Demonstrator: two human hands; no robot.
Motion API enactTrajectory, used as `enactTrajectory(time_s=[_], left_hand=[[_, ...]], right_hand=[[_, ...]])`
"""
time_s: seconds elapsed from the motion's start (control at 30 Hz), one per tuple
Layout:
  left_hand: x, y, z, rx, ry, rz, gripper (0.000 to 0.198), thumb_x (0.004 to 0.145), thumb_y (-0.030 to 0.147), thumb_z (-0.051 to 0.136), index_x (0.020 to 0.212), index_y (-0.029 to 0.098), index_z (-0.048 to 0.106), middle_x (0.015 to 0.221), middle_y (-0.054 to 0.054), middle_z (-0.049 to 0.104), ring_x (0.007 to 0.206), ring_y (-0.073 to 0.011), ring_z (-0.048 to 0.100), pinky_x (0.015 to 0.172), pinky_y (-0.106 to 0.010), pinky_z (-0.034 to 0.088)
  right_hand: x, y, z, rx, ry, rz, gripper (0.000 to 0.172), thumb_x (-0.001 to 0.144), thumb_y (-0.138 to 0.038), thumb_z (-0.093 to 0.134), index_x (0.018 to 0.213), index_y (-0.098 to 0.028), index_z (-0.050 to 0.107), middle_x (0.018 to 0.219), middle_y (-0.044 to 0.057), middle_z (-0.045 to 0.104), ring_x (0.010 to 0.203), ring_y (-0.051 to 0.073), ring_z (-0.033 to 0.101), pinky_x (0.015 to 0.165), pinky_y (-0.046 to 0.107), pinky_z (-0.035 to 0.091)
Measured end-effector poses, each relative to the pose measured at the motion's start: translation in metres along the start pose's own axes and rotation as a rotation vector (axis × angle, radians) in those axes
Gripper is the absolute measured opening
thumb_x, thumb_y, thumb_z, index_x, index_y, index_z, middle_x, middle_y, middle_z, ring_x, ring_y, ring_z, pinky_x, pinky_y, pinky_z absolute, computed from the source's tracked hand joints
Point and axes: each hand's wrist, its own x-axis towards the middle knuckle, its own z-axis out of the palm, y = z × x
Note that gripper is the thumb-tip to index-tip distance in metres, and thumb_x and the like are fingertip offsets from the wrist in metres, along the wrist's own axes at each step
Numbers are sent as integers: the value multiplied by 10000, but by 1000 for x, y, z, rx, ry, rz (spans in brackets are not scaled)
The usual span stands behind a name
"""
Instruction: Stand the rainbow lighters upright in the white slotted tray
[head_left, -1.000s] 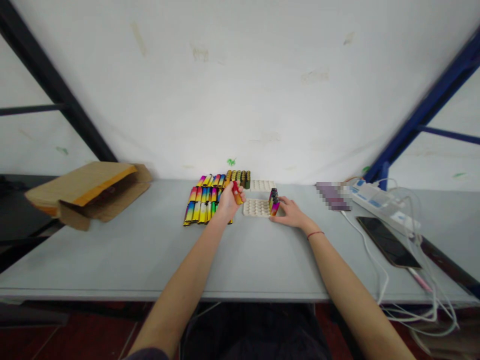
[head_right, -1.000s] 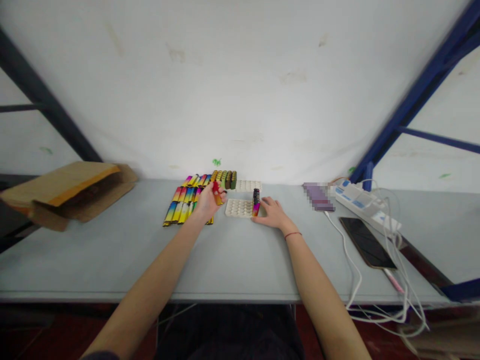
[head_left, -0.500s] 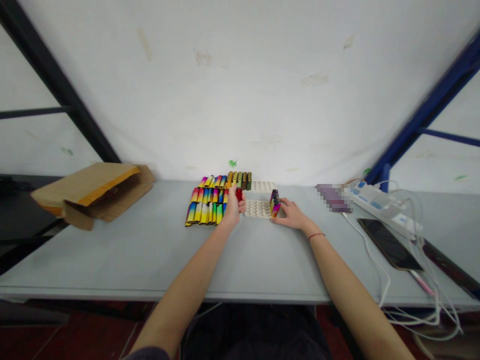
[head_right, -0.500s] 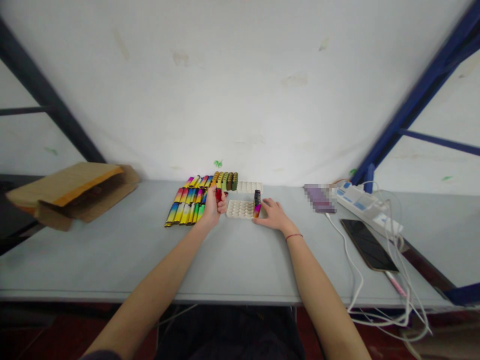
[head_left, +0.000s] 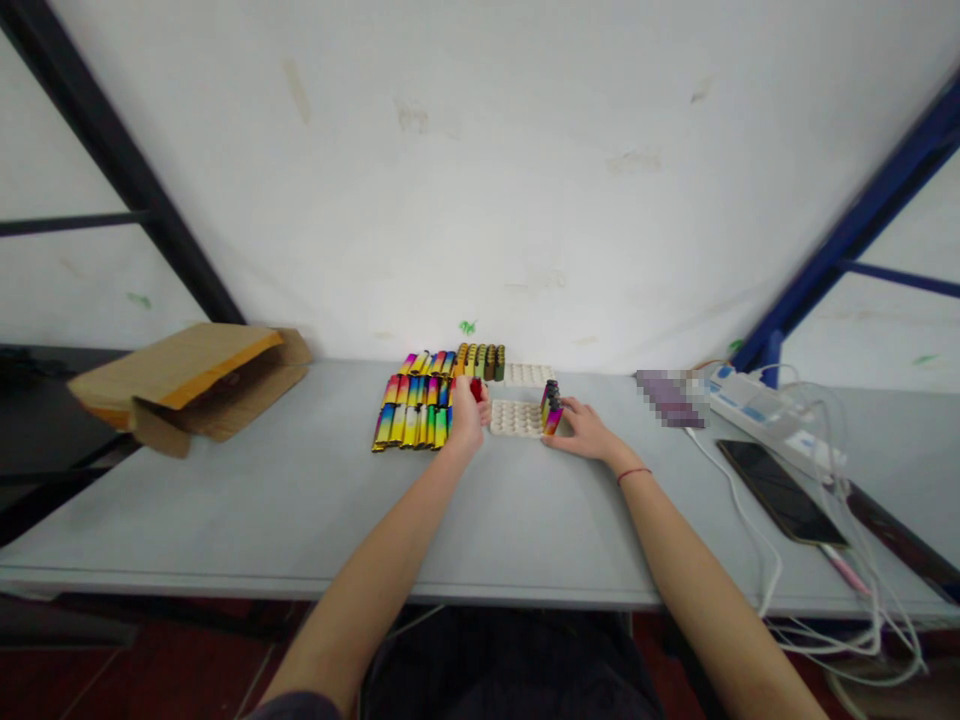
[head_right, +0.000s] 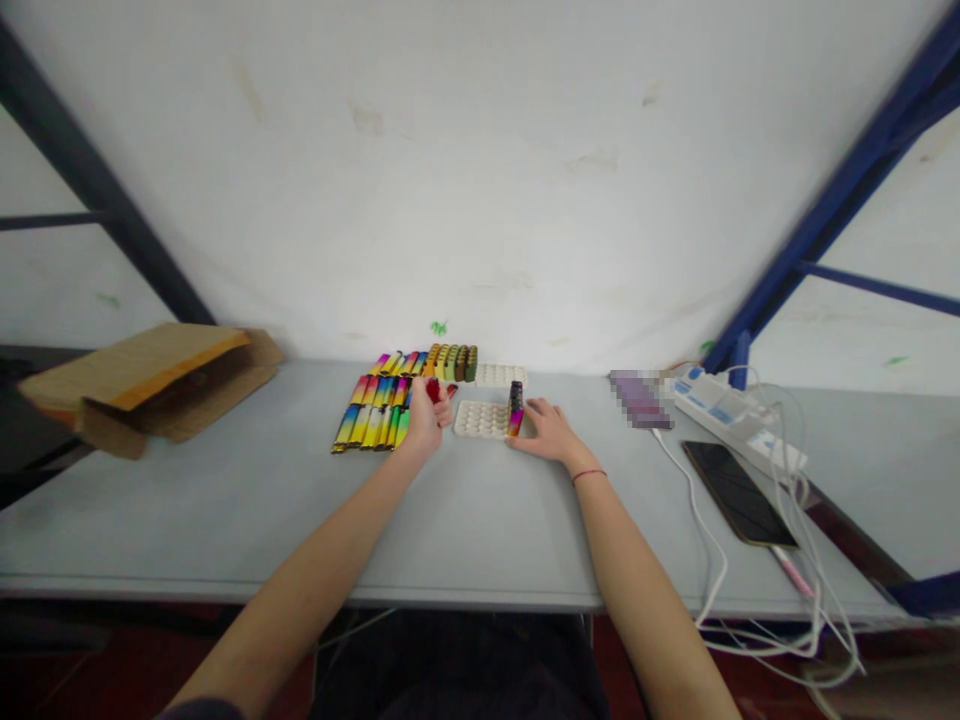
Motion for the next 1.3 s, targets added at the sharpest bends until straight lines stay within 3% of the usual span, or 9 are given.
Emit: enactTrajectory(time_s=[0.23,0.53,0.77,0.87,0.93,1.03,1.2,1.3], left_hand=[[-2,-6,2,-5,-19,-17,534,914,637,409,584,218,387,399,84,260,319,-55,218,338,-182,201],[-1,-5,1,-8,20,-1,457,946,471,378,566,221,340,399,80,192,310,-57,156,331,-185,99],[4,-17,2,105,-48,56,413,941,533,440,678,216,444,448,84,336,347,-73,279,373,-187,237],[5,-28,4,302,-111,224,230,925,404,559,799,215,525,565,45,540,490,-109,494,522,-202,411],[7,-33,7,435,-155,368,113,892,316,631,862,215,589,745,-6,661,735,-151,625,722,-238,487],[13,-36,12,575,-198,516,57,846,228,676,902,216,679,976,-60,698,1022,-210,623,939,-297,462],[27,-41,15,684,-283,525,74,832,199,669,878,229,718,999,-69,718,1050,-251,627,1010,-352,441],[33,-44,13,718,-266,530,82,816,177,678,856,235,719,990,-70,725,1076,-255,631,1024,-349,435]], right_hand=[[0,2,3,12,22,4,736,826,-616,666,1381,-145,561,1435,208,509,1342,362,465,1126,526,347],[0,2,4,13,22,3,724,831,-605,651,1382,-146,560,1437,213,509,1342,373,464,1130,537,342],[0,2,3,12,15,-2,712,836,-603,650,1379,-152,558,1442,213,505,1352,366,455,1125,537,341],[0,0,1,8,18,-1,705,834,-599,658,1374,-155,565,1429,210,516,1341,363,466,1116,528,351],[0,-1,1,7,27,-3,696,833,-596,662,1373,-168,567,1424,201,522,1329,363,474,1107,530,359],[0,-2,1,5,29,-3,701,829,-595,667,1377,-169,565,1419,195,526,1317,362,482,1102,531,364],[0,-2,2,-1,23,13,701,829,-587,676,1390,-184,554,1439,192,514,1326,360,475,1108,539,357],[1,-2,3,-1,16,15,709,831,-588,677,1399,-184,546,1452,199,504,1341,359,466,1113,537,353]])
